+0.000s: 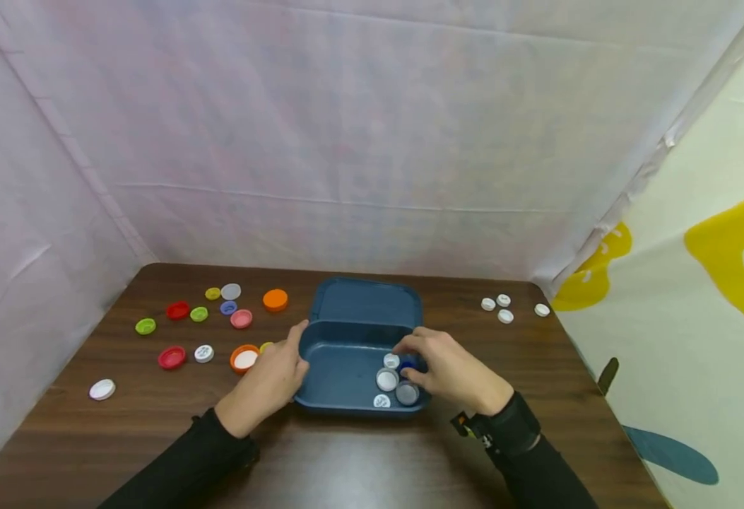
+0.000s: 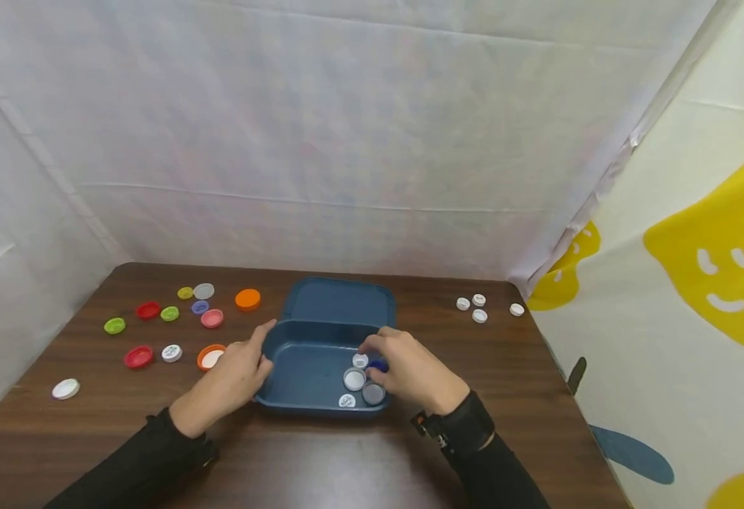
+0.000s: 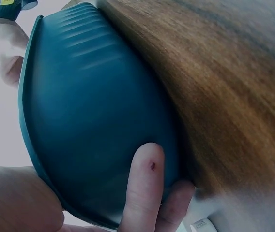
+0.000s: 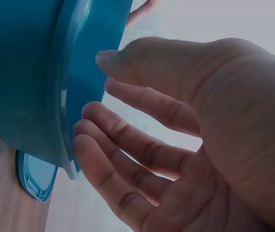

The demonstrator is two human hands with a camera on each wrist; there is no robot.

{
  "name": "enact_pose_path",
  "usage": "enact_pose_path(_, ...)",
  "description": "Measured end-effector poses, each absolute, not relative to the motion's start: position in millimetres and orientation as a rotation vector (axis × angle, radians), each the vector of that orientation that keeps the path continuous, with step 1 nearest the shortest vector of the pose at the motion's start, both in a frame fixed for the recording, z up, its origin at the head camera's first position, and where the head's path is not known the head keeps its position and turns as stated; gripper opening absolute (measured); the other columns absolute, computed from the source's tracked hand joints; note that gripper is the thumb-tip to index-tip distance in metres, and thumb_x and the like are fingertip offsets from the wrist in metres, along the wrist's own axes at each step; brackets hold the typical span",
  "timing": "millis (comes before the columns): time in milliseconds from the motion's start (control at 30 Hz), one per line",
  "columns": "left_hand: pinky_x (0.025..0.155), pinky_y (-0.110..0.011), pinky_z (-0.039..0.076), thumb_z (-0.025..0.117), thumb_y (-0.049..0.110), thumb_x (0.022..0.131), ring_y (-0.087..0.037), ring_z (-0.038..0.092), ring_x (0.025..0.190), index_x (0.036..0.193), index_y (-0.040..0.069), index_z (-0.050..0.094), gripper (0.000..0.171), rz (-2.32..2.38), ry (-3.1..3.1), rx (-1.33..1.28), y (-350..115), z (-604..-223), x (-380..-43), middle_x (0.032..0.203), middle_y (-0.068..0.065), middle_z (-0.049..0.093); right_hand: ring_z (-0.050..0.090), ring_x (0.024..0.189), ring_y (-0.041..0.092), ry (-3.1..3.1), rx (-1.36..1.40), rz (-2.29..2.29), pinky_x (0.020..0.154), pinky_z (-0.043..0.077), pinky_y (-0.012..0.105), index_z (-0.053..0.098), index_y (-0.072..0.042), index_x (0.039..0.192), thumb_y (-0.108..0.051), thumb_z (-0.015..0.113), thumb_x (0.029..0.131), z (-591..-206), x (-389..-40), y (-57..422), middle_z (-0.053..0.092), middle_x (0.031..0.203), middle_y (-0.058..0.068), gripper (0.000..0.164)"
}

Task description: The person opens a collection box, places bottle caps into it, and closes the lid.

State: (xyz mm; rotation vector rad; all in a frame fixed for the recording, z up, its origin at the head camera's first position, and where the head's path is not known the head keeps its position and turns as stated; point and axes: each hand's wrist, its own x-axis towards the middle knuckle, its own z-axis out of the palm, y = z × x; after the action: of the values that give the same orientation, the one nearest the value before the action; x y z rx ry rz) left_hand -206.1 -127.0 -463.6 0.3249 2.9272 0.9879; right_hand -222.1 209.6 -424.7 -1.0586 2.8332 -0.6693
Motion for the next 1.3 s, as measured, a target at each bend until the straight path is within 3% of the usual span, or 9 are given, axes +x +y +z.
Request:
enact_pose_path(233,0.053,-0.026,0.057,0.061,0.001,0.109,-0.013,0.062,0.057,0.176,-0.004,0.036,0.072,0.988,2.914,0.278,-128,-465,-204,0.081,-0.006,0.061,0.075,0.099,0.022,3.006,-1.016,-0.762,0.084,0.064,0.031,0.083,-0.008,0.132,-0.011,0.087,0.105,-423,-240,223,0.078,0.115,0.006,0.028)
enact_pose_path(367,0.054,-0.025,0.059,0.060,0.002,0.110,-0.013,0.063,0.057,0.177,-0.003,0.035,0.072,0.999,2.902,0.263,-129,-465,-203,0.082,-0.007,0.062,0.075,0.097,0.019,3.127,-0.880,-0.809,0.082,0.063,0.036,0.083,-0.008,0.131,-0.011,0.085,0.106,-424,-260,241,0.077,0.112,0.008,0.025)
enact_pose_path(600,0.054,-0.025,0.060,0.061,0.002,0.111,-0.014,0.063,0.058,0.178,-0.002,0.034,0.072,0.985,2.886,0.235,-130,-466,-201,0.084,-0.008,0.062,0.079,0.112,0.043,3.217,-0.610,-0.761,0.097,0.067,0.061,0.080,0.001,0.136,-0.009,0.080,0.108,-445,-305,279,0.075,0.131,0.029,0.030)
enact_pose_path(800,0.054,-0.026,0.059,0.061,0.001,0.111,-0.013,0.063,0.057,0.177,-0.003,0.035,0.071,1.011,2.892,0.271,-130,-468,-201,0.082,-0.007,0.062,0.062,0.133,0.065,3.227,-0.370,-0.595,0.107,0.058,0.074,0.072,0.008,0.145,-0.011,0.075,0.110,-462,-339,312,0.061,0.149,0.043,0.040)
enact_pose_path(967,0.053,-0.025,0.058,0.061,0.001,0.111,-0.013,0.064,0.056,0.176,-0.004,0.035,0.071,1.013,2.896,0.279,-130,-468,-202,0.081,-0.007,0.062,0.052,0.139,0.071,3.184,-0.189,-0.524,0.108,0.056,0.078,0.067,0.009,0.152,-0.015,0.072,0.110,-467,-353,326,0.054,0.156,0.047,0.049)
enact_pose_path(1100,0.051,-0.025,0.058,0.061,0.000,0.110,-0.013,0.064,0.055,0.176,-0.004,0.035,0.071,1.018,2.906,0.297,-129,-466,-204,0.081,-0.007,0.061,0.054,0.138,0.070,3.172,-0.161,-0.522,0.110,0.055,0.079,0.070,0.009,0.148,-0.012,0.074,0.105,-479,-368,338,0.061,0.148,0.045,0.048)
enact_pose_path(1300,0.051,-0.027,0.058,0.061,0.001,0.110,-0.013,0.065,0.054,0.176,-0.004,0.036,0.071,1.030,2.895,0.282,-127,-464,-205,0.082,-0.008,0.062,0.061,0.125,0.066,3.293,-0.295,-0.508,0.110,0.049,0.080,0.078,0.006,0.129,-0.007,0.080,0.093,-555,-431,383,0.075,0.125,0.037,0.038)
